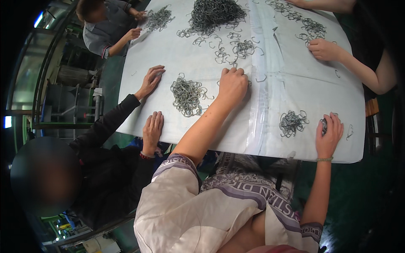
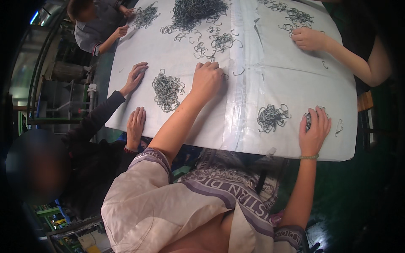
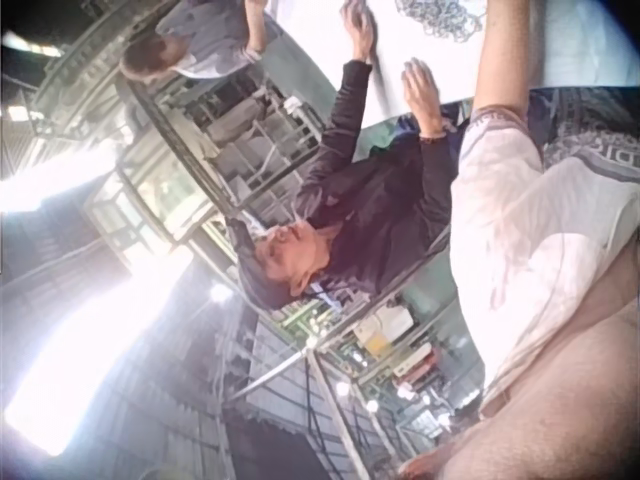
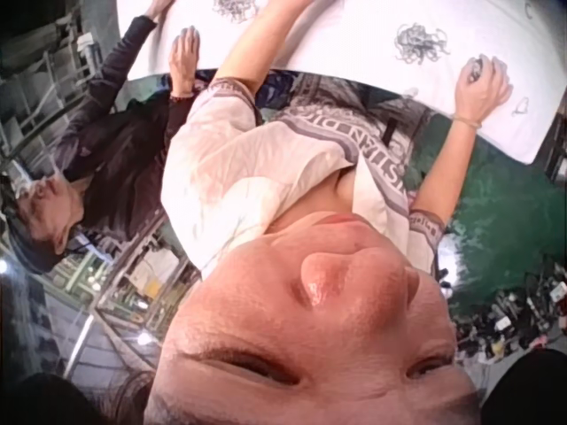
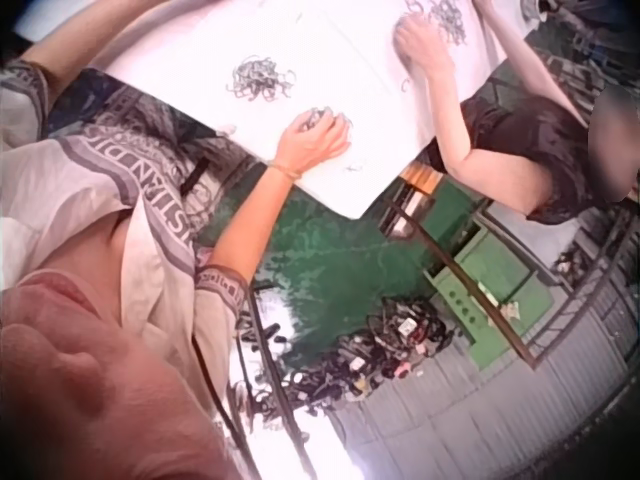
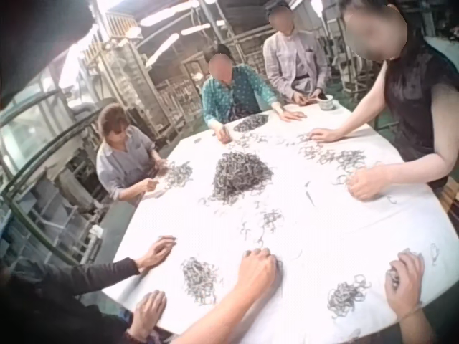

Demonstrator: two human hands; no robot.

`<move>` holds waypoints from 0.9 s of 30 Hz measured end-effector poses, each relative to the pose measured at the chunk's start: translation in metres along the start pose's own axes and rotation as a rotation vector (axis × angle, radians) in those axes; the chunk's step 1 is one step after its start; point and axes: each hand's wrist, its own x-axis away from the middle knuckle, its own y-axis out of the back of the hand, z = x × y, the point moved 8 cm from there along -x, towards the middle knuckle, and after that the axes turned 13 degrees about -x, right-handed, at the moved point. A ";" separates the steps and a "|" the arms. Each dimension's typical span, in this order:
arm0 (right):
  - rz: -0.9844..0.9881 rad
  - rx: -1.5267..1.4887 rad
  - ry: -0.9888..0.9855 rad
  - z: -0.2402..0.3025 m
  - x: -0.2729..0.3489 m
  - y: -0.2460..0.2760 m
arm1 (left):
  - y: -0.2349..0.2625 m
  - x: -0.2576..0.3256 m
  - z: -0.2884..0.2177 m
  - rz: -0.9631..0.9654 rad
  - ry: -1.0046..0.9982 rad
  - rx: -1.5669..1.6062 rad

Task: The person sits at a table with several others and repeatedly picks up small metal clips from a large white sheet, separating them into small piles. The person occasionally pauses to look at coworkers or adjust their position, but primarily continues sorting the clips by hand throughout the clip.

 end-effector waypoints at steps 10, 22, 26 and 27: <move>-0.003 0.003 -0.009 -0.001 0.002 -0.002 | 0.010 0.042 0.059 0.455 0.213 -0.046; 0.006 0.019 -0.002 0.000 0.000 -0.002 | 0.014 0.050 0.077 0.067 0.391 0.415; 0.011 0.025 -0.012 -0.003 0.001 -0.002 | 0.010 0.057 0.089 0.108 0.442 0.341; 0.013 0.029 -0.011 -0.002 0.000 -0.002 | 0.010 0.058 0.087 0.099 0.423 0.354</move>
